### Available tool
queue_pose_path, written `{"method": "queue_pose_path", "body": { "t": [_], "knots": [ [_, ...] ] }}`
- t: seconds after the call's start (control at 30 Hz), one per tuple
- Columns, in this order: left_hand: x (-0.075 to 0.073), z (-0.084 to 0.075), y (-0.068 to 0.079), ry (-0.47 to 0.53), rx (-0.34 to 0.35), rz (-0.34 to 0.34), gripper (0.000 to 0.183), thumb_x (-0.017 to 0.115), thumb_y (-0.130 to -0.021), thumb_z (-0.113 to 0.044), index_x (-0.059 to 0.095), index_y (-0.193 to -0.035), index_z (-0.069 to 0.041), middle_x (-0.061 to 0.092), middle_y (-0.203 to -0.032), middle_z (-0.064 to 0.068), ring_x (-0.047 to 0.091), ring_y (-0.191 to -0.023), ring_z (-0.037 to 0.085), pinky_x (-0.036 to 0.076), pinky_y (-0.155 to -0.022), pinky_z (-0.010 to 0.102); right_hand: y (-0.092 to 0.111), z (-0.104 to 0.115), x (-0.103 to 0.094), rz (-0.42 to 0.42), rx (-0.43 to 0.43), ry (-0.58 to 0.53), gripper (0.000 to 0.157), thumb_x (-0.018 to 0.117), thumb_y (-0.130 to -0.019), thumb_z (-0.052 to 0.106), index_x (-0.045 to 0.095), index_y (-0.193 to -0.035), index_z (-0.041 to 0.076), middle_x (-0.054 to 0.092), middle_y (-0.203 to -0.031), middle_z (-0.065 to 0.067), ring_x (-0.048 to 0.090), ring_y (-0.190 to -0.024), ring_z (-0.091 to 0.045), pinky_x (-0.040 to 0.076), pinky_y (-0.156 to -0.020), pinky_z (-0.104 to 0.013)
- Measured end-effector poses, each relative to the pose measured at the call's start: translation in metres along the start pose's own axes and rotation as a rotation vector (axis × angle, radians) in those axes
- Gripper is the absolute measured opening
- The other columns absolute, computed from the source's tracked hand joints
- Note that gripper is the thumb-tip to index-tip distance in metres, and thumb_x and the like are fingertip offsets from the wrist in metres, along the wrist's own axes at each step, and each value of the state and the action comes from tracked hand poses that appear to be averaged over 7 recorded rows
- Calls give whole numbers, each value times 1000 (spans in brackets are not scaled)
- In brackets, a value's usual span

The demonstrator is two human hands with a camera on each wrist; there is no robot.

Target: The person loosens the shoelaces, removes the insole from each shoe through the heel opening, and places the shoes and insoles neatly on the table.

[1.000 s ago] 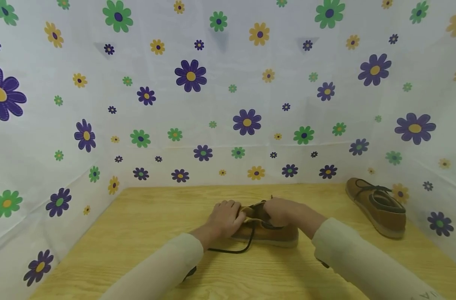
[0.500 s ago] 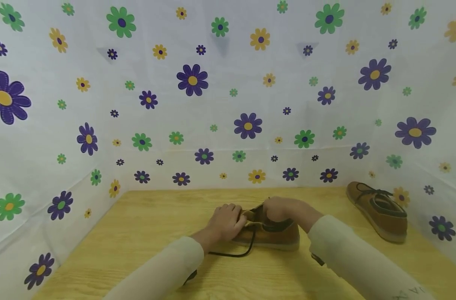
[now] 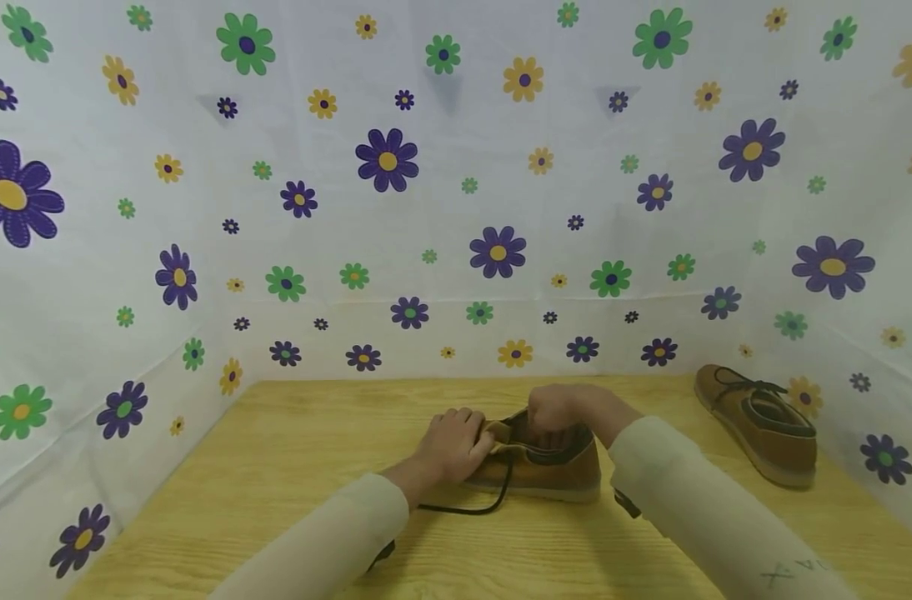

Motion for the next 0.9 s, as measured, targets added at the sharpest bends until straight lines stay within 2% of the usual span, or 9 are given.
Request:
{"method": "queue_pose_path", "body": {
  "t": [0.13,0.27,0.63,0.73,0.9],
  "knots": [
    [2,2,-1,-2,-11,11,48,24,-97,-42,53,-121,-11,55,-123,7,51,-110,27,37,-94,49,-1,-2,1,-17,6,81,17,59,-78,1,73,-77,10,67,-75,-1,58,-66,-14,52,-64,-31],
    [5,3,-3,-4,-20,25,50,24,-97,-43,52,-123,-11,54,-124,7,50,-111,27,37,-96,48,-2,-6,3,-30,26,106,18,68,-75,4,75,-85,16,69,-86,2,59,-74,-13,52,-70,-30],
    [10,4,-2,-17,-14,33,51,24,-97,-43,51,-124,-11,54,-125,7,50,-111,27,37,-95,48,-5,-10,7,-41,5,98,23,67,-74,2,75,-84,21,69,-85,6,59,-74,-11,51,-67,-26],
    [10,3,-2,-13,-16,42,52,23,-97,-44,50,-126,-11,53,-127,7,49,-114,27,36,-97,49,-6,-7,4,-50,-21,112,22,68,-73,2,75,-83,21,69,-84,7,59,-74,-10,51,-67,-26],
    [5,2,-2,-16,-19,17,51,24,-97,-43,53,-123,-10,55,-124,8,51,-112,28,37,-96,49,-5,-4,-2,-68,-44,91,19,70,-75,5,75,-83,21,70,-84,7,59,-74,-9,51,-67,-26]
  ]
}}
Point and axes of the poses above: each hand's wrist, its own y-axis away from the middle knuckle, its own x-axis out of the palm, z = x × y, the point moved 8 cm from there along -y, towards the middle knuckle
